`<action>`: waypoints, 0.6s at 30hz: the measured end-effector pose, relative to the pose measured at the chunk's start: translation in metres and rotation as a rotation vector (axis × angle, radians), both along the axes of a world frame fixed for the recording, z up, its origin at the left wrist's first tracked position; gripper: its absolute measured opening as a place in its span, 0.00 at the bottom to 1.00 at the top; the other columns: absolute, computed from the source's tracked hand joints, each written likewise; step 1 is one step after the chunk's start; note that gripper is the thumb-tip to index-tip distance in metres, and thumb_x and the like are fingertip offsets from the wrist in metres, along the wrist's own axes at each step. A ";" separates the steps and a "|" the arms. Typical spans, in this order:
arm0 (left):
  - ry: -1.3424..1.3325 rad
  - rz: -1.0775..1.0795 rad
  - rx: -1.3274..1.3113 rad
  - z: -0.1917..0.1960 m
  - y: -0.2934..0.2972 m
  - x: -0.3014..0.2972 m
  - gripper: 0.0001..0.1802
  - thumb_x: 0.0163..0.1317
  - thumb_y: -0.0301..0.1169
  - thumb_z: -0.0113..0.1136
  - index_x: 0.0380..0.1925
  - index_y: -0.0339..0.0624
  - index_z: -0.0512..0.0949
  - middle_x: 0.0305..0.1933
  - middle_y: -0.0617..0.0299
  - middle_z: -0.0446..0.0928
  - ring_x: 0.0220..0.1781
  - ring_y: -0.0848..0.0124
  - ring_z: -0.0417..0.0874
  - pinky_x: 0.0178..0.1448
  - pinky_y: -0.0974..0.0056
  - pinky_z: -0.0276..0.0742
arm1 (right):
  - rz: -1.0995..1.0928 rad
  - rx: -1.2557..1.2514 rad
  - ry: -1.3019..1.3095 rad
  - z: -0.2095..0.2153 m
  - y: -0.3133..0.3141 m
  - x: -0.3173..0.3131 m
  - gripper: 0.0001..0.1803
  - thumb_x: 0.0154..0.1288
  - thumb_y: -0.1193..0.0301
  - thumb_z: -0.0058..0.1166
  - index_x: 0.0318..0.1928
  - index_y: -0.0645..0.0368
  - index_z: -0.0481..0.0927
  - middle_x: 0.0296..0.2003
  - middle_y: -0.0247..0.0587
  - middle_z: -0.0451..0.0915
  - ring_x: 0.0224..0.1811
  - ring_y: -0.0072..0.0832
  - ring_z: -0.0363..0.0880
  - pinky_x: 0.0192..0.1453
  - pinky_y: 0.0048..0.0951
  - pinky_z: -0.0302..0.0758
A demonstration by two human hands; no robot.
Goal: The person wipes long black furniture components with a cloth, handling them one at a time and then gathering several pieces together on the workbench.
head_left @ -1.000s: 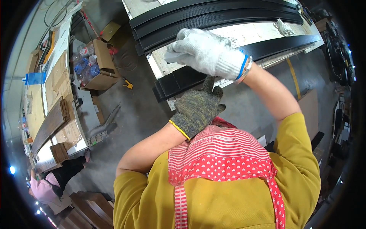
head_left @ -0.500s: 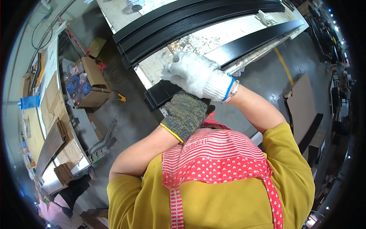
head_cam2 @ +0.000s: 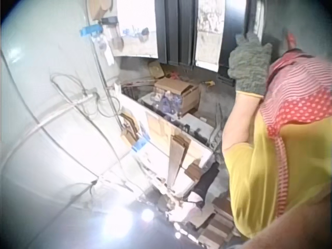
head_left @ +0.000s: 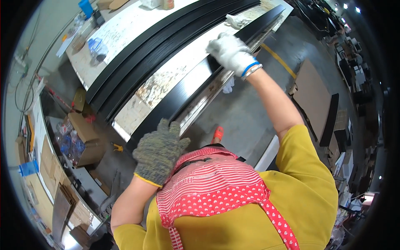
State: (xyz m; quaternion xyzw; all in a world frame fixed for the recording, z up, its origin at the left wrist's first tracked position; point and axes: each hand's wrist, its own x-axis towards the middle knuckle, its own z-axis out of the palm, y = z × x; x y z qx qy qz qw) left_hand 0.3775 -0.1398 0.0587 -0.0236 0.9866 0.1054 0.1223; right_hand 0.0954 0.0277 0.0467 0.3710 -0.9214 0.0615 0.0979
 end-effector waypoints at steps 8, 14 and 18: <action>0.070 -0.055 -0.032 -0.018 0.028 -0.113 0.30 0.65 0.51 0.58 0.61 0.45 0.74 0.68 0.50 0.72 0.51 0.49 0.84 0.56 0.51 0.78 | 0.233 -0.011 -0.216 -0.008 0.004 -0.021 0.14 0.69 0.60 0.51 0.40 0.55 0.84 0.39 0.55 0.79 0.42 0.49 0.82 0.47 0.46 0.79; -0.146 0.040 -0.113 0.031 0.057 -0.151 0.28 0.65 0.54 0.57 0.56 0.46 0.78 0.60 0.50 0.78 0.49 0.50 0.84 0.55 0.51 0.78 | 0.017 0.114 -0.105 0.004 0.092 -0.173 0.15 0.65 0.63 0.53 0.41 0.59 0.87 0.45 0.59 0.83 0.48 0.48 0.84 0.54 0.44 0.81; -0.101 -0.033 -0.116 0.030 0.087 -0.211 0.26 0.67 0.51 0.55 0.58 0.47 0.77 0.63 0.53 0.76 0.52 0.52 0.83 0.57 0.51 0.77 | 0.016 0.012 -0.141 0.008 0.132 -0.213 0.19 0.69 0.55 0.53 0.45 0.57 0.86 0.46 0.57 0.82 0.51 0.49 0.82 0.53 0.45 0.80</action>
